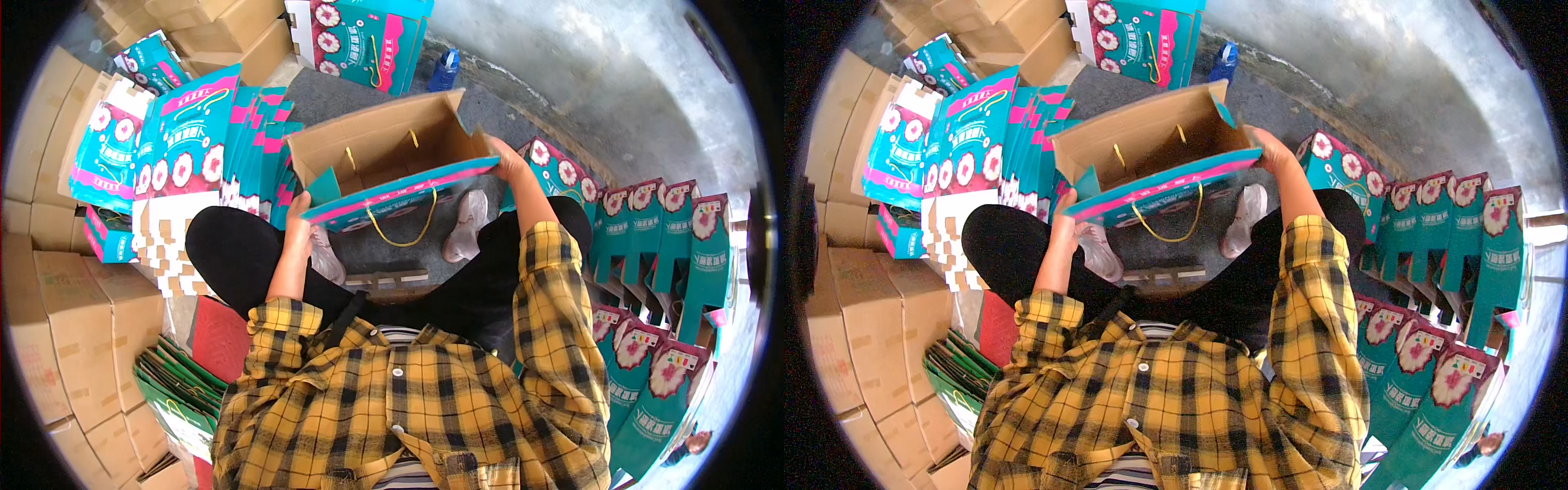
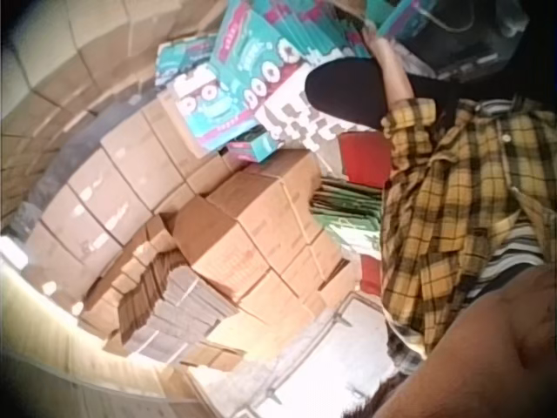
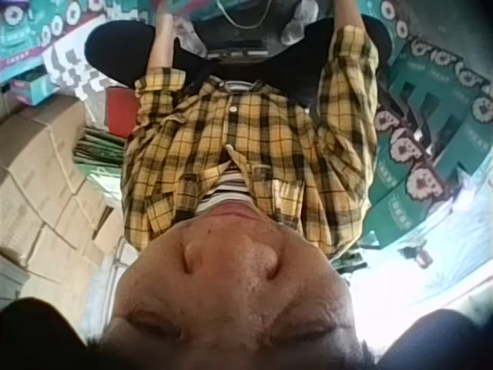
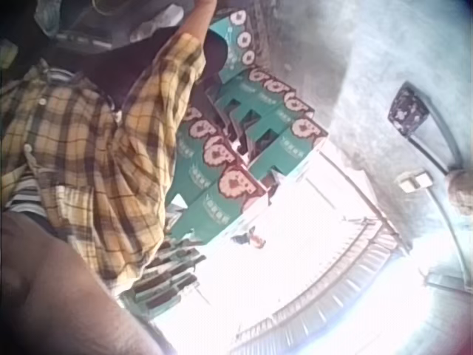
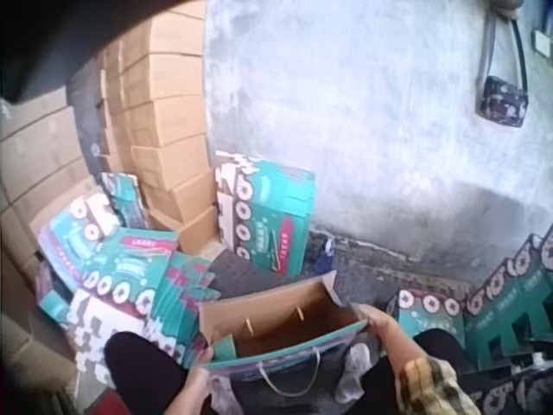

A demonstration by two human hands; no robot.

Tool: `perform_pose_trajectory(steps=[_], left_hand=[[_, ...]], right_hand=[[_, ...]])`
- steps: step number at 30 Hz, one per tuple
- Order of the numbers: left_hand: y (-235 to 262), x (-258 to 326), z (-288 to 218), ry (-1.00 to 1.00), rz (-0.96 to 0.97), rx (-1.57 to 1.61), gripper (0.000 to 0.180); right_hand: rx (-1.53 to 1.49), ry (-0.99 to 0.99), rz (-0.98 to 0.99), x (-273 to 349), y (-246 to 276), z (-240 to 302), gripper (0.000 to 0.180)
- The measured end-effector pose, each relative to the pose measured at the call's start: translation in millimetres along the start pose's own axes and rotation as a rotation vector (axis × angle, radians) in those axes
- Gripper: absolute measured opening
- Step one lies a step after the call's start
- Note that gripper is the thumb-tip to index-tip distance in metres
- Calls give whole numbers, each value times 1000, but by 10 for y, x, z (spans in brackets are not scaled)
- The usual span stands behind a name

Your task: The person assembles packaging boxes by unfolding flat cardboard boxes, folding cardboard inserts and placing them inside, folding the top flaps closed, and stacking the finished boxes.

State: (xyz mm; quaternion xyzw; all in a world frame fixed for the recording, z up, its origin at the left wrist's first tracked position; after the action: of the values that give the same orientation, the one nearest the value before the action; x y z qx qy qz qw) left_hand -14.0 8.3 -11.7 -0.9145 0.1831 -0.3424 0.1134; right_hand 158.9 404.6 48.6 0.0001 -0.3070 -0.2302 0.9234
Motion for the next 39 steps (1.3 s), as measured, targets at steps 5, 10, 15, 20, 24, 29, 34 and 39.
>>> perform_pose_trajectory(steps=[5,10,15,20,24,29,34,39], left_hand=[[-140,68,5,-288,-71,-382,49],[-154,15,-18,-520,-1,-594,64],[-334,143,-135,-524,86,-816,67],[-437,159,-192,-438,117,-891,63],[-278,84,-159,-445,86,-943,58],[-306,185,-180,-369,22,-704,53],[-166,241,-171,-469,-114,-618,48],[-145,230,-169,-520,12,-620,47]], right_hand=[[507,59,-23,-145,-84,-67,32],[1272,512,-288,44,-654,308,24],[1649,510,-125,103,-951,181,26],[1073,195,-216,-243,-571,106,85],[384,-113,-82,-157,-514,219,103],[447,-77,-25,-146,-408,124,96],[481,-60,-167,-232,-311,6,91],[1536,214,-365,-66,-702,96,77]])
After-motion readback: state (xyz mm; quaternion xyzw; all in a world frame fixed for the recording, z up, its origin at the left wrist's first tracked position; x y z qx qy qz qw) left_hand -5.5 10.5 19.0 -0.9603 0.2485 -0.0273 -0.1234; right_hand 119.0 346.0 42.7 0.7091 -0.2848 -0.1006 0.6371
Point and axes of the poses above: each hand's wrist, its own x-axis away from the middle knuckle, its own y-axis out of the back of the hand, z = x × y, the point moved 2 cm from there along -x, towards the middle knuckle, and after that the axes turned 12 degrees about x, right-handed, at the moved point
